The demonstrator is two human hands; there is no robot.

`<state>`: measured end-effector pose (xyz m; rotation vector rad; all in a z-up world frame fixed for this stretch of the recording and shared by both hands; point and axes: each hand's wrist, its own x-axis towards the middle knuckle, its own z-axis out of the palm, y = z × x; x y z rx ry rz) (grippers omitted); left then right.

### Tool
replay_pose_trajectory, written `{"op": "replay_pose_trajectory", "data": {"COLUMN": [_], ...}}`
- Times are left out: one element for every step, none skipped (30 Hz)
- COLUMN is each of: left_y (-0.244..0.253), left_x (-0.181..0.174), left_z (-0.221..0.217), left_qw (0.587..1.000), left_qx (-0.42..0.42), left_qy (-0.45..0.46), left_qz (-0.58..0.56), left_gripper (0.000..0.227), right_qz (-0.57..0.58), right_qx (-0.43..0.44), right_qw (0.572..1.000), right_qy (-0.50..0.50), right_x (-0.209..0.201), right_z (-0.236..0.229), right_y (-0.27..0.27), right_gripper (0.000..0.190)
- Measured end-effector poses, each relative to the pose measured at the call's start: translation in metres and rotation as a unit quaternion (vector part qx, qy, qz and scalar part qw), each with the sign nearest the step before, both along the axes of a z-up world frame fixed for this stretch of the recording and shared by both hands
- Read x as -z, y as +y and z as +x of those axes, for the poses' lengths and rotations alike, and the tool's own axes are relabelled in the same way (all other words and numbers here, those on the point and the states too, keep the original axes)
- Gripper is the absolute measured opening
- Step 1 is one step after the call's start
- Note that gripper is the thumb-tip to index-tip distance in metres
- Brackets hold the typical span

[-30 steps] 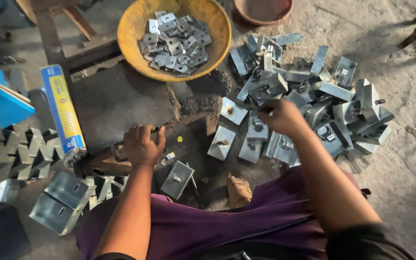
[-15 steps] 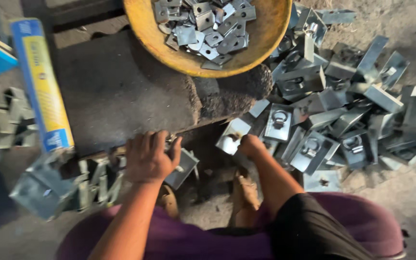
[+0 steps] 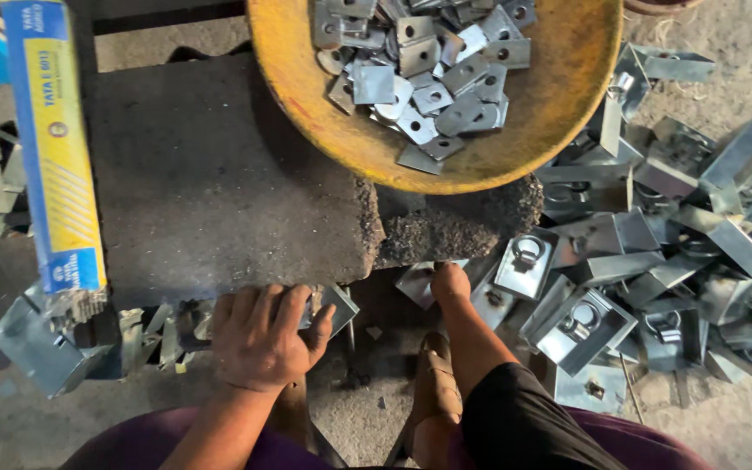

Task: The person welds small metal plates to a larger rectangular metal base using a welding tool while sitting on the floor, handling the small plates by hand and positioning them before applying the arc.

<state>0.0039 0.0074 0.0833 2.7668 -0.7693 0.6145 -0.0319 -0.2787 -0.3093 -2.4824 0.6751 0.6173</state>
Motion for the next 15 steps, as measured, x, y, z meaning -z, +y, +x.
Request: {"op": "replay_pose_trajectory", "data": {"left_y": [-0.001, -0.001, -0.002, -0.001, -0.001, -0.002, -0.002, -0.002, -0.003, -0.005, -0.004, -0.007, -0.007, -0.007, -0.006], "left_x": [0.0, 0.0, 0.0, 0.0, 0.001, 0.002, 0.003, 0.003, 0.002, 0.002, 0.001, 0.002, 0.002, 0.003, 0.002], "left_z": [0.0, -0.001, -0.001, 0.0, -0.001, 0.0, 0.002, 0.002, 0.001, 0.001, 0.001, 0.002, 0.002, -0.001, 0.0], "left_qw": [1.0, 1.0, 1.0, 1.0, 1.0, 1.0, 0.999, 0.999, 0.999, 0.998, 0.999, 0.999, 0.998, 0.997, 0.995], "left_qx": [0.001, -0.002, -0.001, -0.001, -0.001, -0.001, -0.002, -0.001, -0.002, -0.002, -0.008, -0.015, -0.016, -0.016, -0.003], "left_qy": [-0.003, -0.01, -0.019, -0.027, -0.028, -0.028, -0.033, -0.034, -0.039, -0.044, -0.024, -0.004, -0.015, -0.026, -0.032], "left_qz": [-0.001, 0.001, 0.0, -0.002, -0.002, -0.002, -0.003, -0.015, -0.024, -0.033, -0.035, -0.037, -0.054, -0.07, -0.095], "left_gripper": [0.031, 0.031, 0.032, 0.033, 0.032, 0.032, 0.031, 0.031, 0.031, 0.03, 0.03, 0.031, 0.031, 0.03, 0.029], "right_qz": [-0.004, -0.008, 0.003, 0.014, 0.022, 0.012, 0.0, -0.012, -0.008, -0.003, 0.009, 0.013, 0.02, -0.004, -0.033], "right_qx": [-0.028, -0.057, -0.041, -0.025, -0.012, -0.041, -0.071, -0.1, -0.079, -0.057, -0.039, -0.075, -0.108, -0.156, -0.197], "right_qw": [1.0, 0.998, 0.999, 0.999, 0.999, 0.998, 0.997, 0.994, 0.997, 0.998, 0.999, 0.997, 0.994, 0.987, 0.979], "right_qy": [-0.001, -0.002, -0.015, -0.029, -0.041, -0.036, -0.035, -0.034, -0.015, 0.004, 0.025, 0.011, -0.004, 0.026, 0.047], "right_x": [0.001, 0.001, 0.0, -0.002, -0.007, -0.013, -0.021, -0.03, -0.04, -0.053, -0.066, -0.081, -0.099, -0.132, -0.169], "right_z": [-0.002, -0.003, -0.003, -0.004, -0.008, -0.013, -0.013, -0.014, -0.011, -0.011, -0.013, -0.013, -0.016, -0.021, -0.023], "right_y": [-0.001, 0.0, 0.002, 0.007, 0.009, 0.012, 0.014, 0.016, 0.019, 0.02, 0.031, 0.03, 0.032, 0.039, 0.041], "right_gripper": [0.022, 0.021, 0.022, 0.027, 0.034, 0.028, 0.027, 0.033, 0.033, 0.034, 0.037, 0.035, 0.039, 0.044, 0.051]}}
